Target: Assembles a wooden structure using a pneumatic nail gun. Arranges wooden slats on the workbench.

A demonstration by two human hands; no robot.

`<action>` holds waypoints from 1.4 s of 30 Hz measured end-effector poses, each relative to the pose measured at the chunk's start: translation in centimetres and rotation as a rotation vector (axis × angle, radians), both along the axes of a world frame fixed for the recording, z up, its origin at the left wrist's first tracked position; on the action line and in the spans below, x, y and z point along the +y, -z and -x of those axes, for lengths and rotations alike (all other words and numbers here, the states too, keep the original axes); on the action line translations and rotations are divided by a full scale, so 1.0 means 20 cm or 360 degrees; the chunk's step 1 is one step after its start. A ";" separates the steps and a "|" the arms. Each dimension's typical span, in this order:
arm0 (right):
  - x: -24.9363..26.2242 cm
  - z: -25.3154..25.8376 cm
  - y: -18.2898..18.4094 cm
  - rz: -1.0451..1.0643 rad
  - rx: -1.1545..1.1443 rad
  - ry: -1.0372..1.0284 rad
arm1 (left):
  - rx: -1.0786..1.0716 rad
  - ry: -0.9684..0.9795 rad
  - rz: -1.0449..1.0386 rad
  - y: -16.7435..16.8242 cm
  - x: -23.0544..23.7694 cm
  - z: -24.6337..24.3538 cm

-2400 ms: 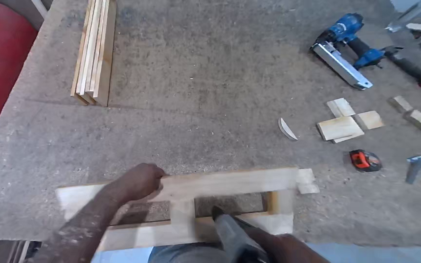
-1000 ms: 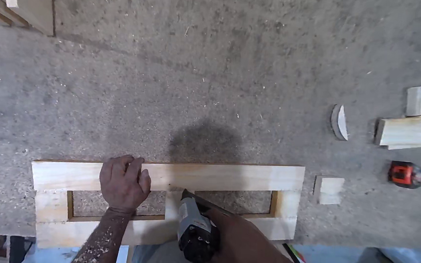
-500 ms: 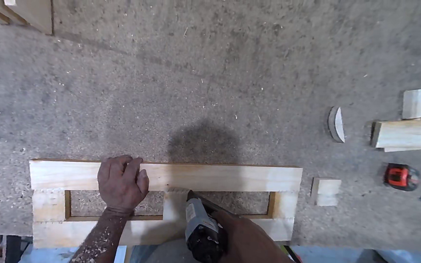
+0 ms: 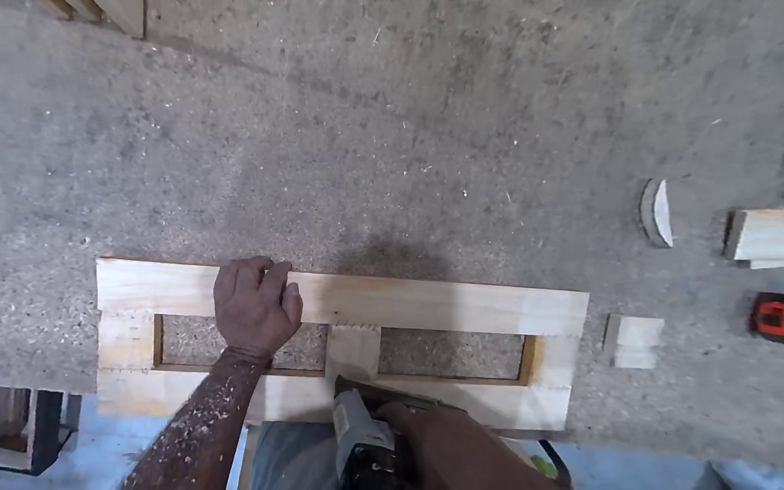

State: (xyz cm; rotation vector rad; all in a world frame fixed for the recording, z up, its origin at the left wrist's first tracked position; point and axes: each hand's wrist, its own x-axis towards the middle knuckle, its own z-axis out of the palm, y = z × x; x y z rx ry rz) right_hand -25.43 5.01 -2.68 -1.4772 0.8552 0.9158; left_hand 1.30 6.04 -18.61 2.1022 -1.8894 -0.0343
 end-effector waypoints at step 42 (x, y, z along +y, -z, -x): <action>0.11 0.14 -0.05 0.0112 0.0263 0.0129 | 0.0026 -0.0010 0.0028 -0.03 -0.01 0.03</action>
